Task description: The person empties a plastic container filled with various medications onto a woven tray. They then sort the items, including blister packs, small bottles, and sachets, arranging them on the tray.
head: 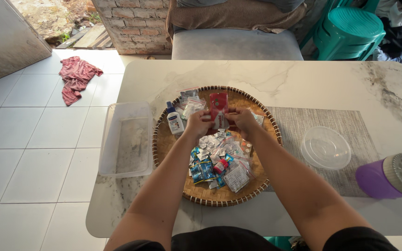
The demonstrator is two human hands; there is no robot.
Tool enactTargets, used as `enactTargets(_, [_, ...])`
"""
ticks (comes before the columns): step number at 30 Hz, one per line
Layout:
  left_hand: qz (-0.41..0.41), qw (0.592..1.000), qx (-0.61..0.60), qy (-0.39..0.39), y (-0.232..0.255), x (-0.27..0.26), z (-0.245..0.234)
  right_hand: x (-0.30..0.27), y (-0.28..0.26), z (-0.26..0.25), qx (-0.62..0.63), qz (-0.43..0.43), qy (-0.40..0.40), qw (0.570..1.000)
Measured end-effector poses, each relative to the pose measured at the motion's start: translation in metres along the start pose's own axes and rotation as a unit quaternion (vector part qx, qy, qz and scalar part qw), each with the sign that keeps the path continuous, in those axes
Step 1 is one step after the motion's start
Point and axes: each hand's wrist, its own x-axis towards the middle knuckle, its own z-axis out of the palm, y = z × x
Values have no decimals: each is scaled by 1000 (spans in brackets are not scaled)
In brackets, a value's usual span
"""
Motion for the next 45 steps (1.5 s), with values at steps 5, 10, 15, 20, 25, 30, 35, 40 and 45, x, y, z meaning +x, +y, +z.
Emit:
enactTargets(5, [-4,1000,3,0,-27,17,-3,0,8,-10,-9,14,21,1000])
enactTargets(10, [-3,1000,9,-10,-38,28,-3,7,13,-21,-13,0,40,999])
enactTargets(15, [-1,999,50,12,-26,29,4,11,6,-23,-28,-29,45,998])
enactTargets(20, [72,990,94,78,-19,45,9,21,-23,-20,-76,-72,122,987])
enactTargets(25, [53,989,109,87,-20,66,5,40,-47,-25,-118,-133,202,963])
enactTargets(30, [25,990,113,77,-25,86,7,66,-51,-25,-148,-105,236,955])
enactTargets(35, [3,991,121,54,-25,97,10,98,-31,-26,-174,-95,220,955])
enactTargets(40, [-14,991,124,47,-29,108,11,134,2,-39,-181,-76,193,961])
enactTargets(45, [-5,991,124,44,-42,122,10,158,29,-51,-184,-130,146,963])
